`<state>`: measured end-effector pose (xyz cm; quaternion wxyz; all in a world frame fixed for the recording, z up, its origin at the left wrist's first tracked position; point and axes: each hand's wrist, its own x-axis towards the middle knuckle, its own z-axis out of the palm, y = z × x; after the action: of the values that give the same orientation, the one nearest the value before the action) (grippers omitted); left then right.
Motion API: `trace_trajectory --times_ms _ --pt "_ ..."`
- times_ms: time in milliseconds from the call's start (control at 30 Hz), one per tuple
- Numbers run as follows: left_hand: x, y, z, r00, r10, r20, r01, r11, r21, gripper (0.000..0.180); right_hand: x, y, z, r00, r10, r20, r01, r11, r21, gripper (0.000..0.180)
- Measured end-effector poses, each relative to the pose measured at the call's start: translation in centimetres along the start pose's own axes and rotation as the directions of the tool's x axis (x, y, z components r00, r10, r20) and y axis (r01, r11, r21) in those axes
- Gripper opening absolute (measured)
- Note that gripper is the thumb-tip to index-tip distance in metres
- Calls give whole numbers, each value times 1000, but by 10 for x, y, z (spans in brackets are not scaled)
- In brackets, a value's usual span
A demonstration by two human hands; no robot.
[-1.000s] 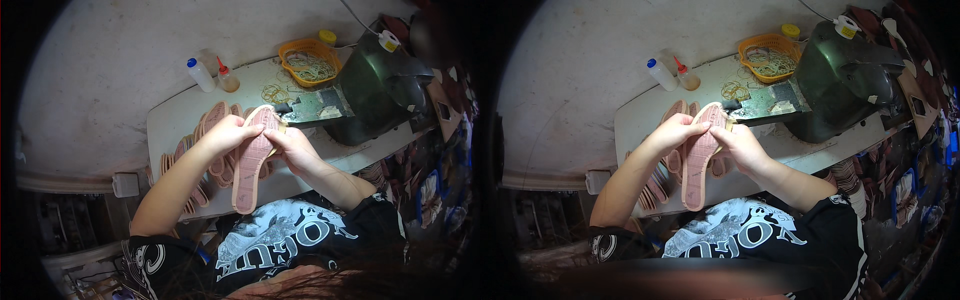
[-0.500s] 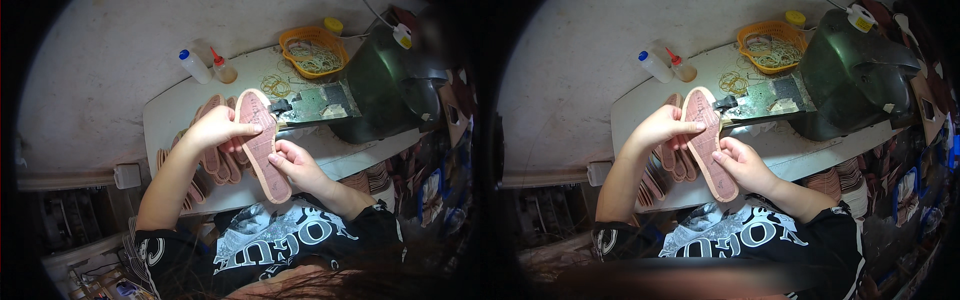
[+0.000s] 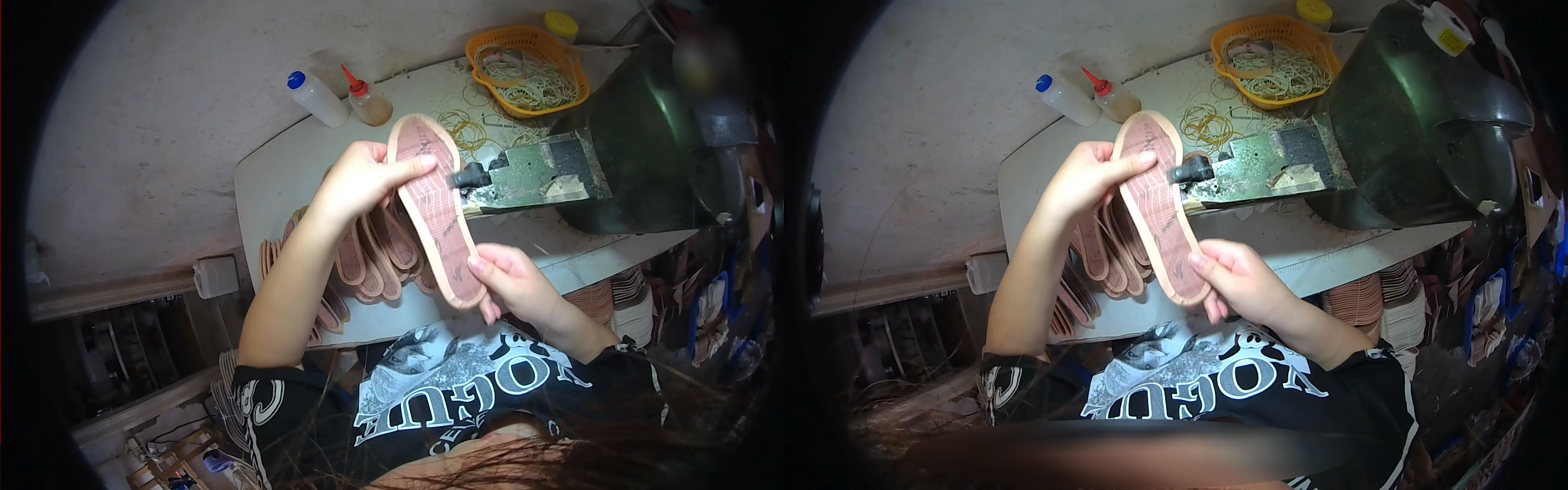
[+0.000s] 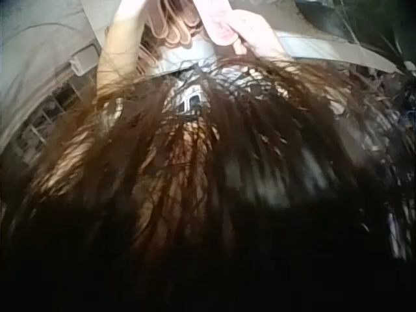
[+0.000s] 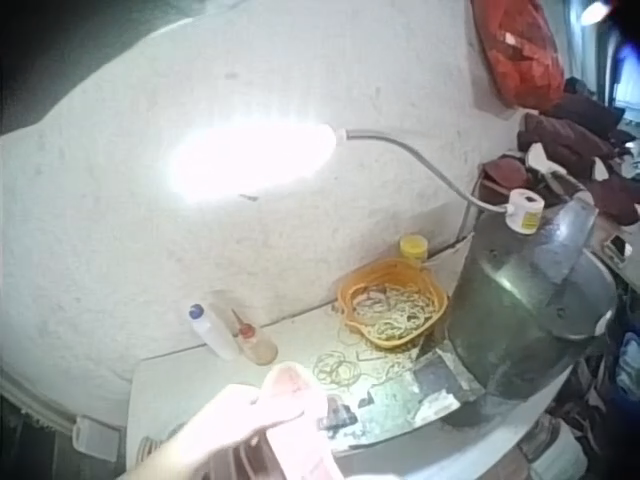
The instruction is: The recorder is processing shoe insoles using an industrial machine on a manufacturing workbench.
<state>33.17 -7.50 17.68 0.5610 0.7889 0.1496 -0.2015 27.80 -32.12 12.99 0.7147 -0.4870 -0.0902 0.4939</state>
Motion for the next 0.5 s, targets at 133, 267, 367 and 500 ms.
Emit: trace_trajectory --times_ms 133,267,367,500 --pt "-7 -18 -5 989 108 -97 -126 972 -199 39 9 -3 4 995 -73 70 73 997 2 29" --pt "-69 -28 29 943 284 -172 -317 614 -723 34 -12 -10 40 993 51 106 -42 996 -84 24" --pt "-96 -42 47 938 269 -217 -334 542 -771 33 -2 12 38 918 -394 45 372 819 -437 19" --pt "-124 -61 69 870 301 -391 -491 599 -632 31 -5 -8 58 788 -615 -35 439 600 -669 20"
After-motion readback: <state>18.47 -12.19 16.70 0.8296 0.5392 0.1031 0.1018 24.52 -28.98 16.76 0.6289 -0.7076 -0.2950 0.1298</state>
